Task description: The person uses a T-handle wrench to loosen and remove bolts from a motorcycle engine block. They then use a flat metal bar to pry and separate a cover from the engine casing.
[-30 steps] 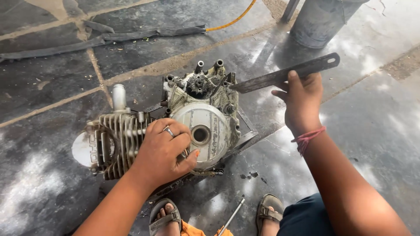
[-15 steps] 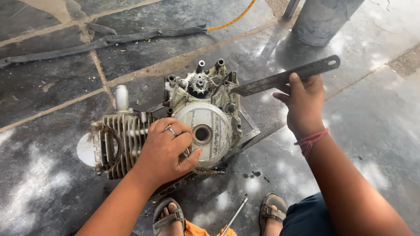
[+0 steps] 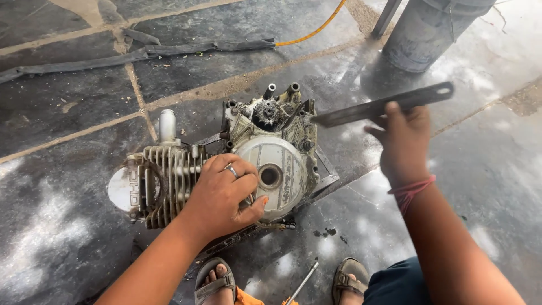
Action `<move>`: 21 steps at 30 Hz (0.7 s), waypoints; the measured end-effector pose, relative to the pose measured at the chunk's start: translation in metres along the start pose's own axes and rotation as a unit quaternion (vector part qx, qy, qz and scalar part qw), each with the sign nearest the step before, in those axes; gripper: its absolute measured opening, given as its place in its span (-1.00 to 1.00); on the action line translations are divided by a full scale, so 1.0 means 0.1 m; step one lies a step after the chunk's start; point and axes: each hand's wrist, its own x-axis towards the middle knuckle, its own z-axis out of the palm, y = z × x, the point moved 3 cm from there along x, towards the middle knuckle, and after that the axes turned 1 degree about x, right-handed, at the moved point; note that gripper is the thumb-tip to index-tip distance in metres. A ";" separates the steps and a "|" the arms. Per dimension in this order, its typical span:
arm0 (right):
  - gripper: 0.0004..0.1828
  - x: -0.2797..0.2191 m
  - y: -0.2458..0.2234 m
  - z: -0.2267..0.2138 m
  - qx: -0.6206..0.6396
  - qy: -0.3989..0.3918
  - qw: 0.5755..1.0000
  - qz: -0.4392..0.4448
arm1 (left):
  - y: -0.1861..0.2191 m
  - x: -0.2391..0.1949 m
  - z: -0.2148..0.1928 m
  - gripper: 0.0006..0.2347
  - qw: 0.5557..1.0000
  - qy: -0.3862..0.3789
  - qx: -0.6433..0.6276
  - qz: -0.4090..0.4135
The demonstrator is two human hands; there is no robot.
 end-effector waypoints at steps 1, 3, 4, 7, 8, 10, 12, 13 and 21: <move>-0.88 -0.02 -0.06 0.06 0.004 -0.014 1.000 -0.009 | 0.00 0.01 0.01 -0.81 1.000 -0.002 -0.001 -0.002; -0.87 0.02 -0.04 0.06 -0.003 -0.007 1.000 -0.003 | 0.00 0.01 0.00 -0.81 1.000 -0.007 0.000 -0.004; -0.87 0.02 -0.03 0.05 -0.010 0.002 1.000 0.004 | 0.01 0.02 -0.01 -0.81 1.000 -0.013 -0.001 -0.005; -0.88 -0.03 -0.01 0.07 -0.006 0.030 0.999 0.043 | 0.01 0.01 0.00 -0.81 1.000 -0.004 0.000 0.000; -0.88 -0.01 -0.03 0.08 -0.005 0.031 0.999 0.040 | 0.00 0.02 0.00 -0.81 1.000 -0.003 0.001 0.002; -0.88 -0.02 -0.05 0.08 -0.001 0.036 0.998 0.056 | 0.00 0.02 0.00 -0.81 1.000 0.000 0.001 0.004; -0.89 0.00 -0.01 -0.02 -0.002 0.042 0.997 0.060 | 0.02 0.03 0.00 -0.81 1.000 -0.006 0.001 0.005; -0.90 0.02 0.00 -0.06 -0.005 0.045 0.997 0.064 | 0.02 0.03 -0.01 -0.81 1.000 -0.009 0.002 0.002; -0.81 -0.09 -0.28 0.12 -0.050 -0.011 0.999 -0.017 | 0.01 0.05 -0.01 -0.81 1.000 0.002 -0.002 0.000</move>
